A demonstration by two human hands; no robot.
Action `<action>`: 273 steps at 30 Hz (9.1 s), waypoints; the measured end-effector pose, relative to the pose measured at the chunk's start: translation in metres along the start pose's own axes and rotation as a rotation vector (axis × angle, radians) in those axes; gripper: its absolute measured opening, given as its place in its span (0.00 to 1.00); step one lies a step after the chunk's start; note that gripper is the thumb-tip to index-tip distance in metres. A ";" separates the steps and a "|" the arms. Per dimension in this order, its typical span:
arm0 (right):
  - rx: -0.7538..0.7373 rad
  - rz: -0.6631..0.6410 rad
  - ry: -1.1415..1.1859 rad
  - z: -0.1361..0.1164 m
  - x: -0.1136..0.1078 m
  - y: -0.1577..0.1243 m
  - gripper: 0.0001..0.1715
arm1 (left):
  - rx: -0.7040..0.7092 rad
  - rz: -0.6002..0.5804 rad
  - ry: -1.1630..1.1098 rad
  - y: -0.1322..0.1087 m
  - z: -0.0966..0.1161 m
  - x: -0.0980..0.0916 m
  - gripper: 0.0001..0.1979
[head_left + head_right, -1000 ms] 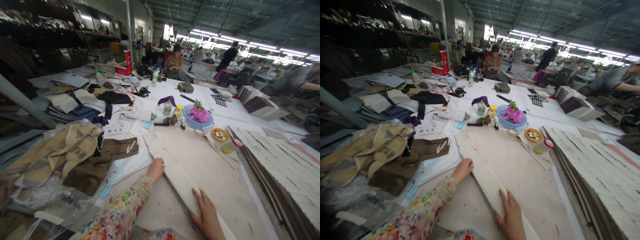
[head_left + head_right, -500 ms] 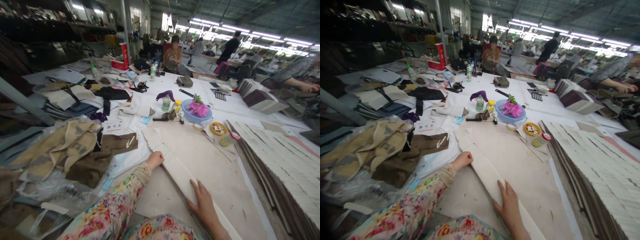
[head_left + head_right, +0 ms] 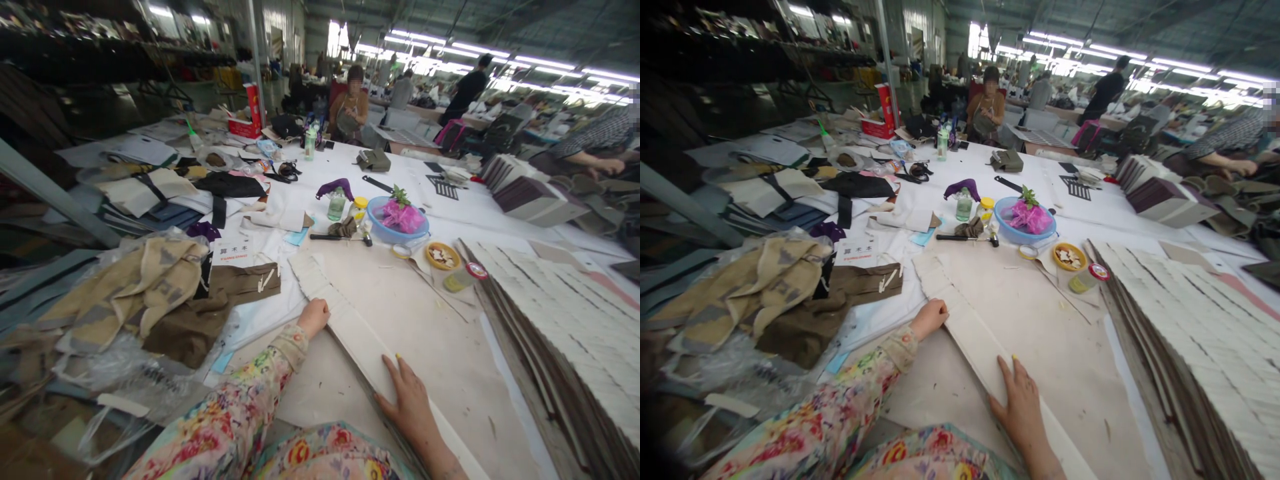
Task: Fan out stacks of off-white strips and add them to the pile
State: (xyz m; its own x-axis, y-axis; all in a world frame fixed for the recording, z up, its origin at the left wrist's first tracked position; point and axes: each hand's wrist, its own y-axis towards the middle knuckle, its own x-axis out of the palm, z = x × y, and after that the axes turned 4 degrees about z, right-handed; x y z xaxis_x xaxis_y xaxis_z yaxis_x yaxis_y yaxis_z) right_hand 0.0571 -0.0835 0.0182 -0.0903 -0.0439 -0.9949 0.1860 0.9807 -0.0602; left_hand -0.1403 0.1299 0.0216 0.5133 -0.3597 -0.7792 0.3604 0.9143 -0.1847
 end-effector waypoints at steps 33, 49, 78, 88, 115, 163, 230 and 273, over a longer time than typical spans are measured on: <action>-0.006 -0.002 -0.024 -0.004 0.004 0.005 0.36 | -0.068 0.091 -0.030 0.006 -0.021 -0.008 0.09; -0.029 0.001 -0.019 -0.002 0.006 0.005 0.37 | -0.148 0.097 -0.087 0.026 -0.036 -0.013 0.09; -0.033 -0.023 0.020 -0.001 0.004 0.007 0.37 | -0.196 -0.504 -1.057 0.049 -0.025 -0.049 0.20; -0.031 -0.089 0.165 0.008 -0.003 0.010 0.39 | -0.341 -0.374 -1.290 -0.015 -0.013 0.025 0.27; 0.145 -0.356 0.516 -0.036 -0.013 0.139 0.31 | -0.130 0.210 -0.517 0.019 -0.043 0.006 0.13; 0.188 -0.356 0.516 -0.038 -0.012 0.140 0.33 | -0.133 0.052 0.040 0.058 -0.045 -0.023 0.12; 0.205 -0.344 0.550 -0.044 -0.010 0.144 0.30 | -0.170 -0.014 0.134 0.091 -0.066 -0.047 0.13; 0.090 -0.126 0.624 -0.041 0.009 0.135 0.31 | -0.246 -0.468 -1.300 0.001 -0.019 0.004 0.19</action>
State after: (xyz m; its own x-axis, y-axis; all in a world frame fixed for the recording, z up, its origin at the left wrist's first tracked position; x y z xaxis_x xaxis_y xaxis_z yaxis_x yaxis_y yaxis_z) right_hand 0.0410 0.0567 0.0047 -0.6640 -0.0122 -0.7476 0.2157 0.9542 -0.2072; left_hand -0.1525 0.1327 0.0069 0.7785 -0.4249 0.4619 0.6216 0.6235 -0.4742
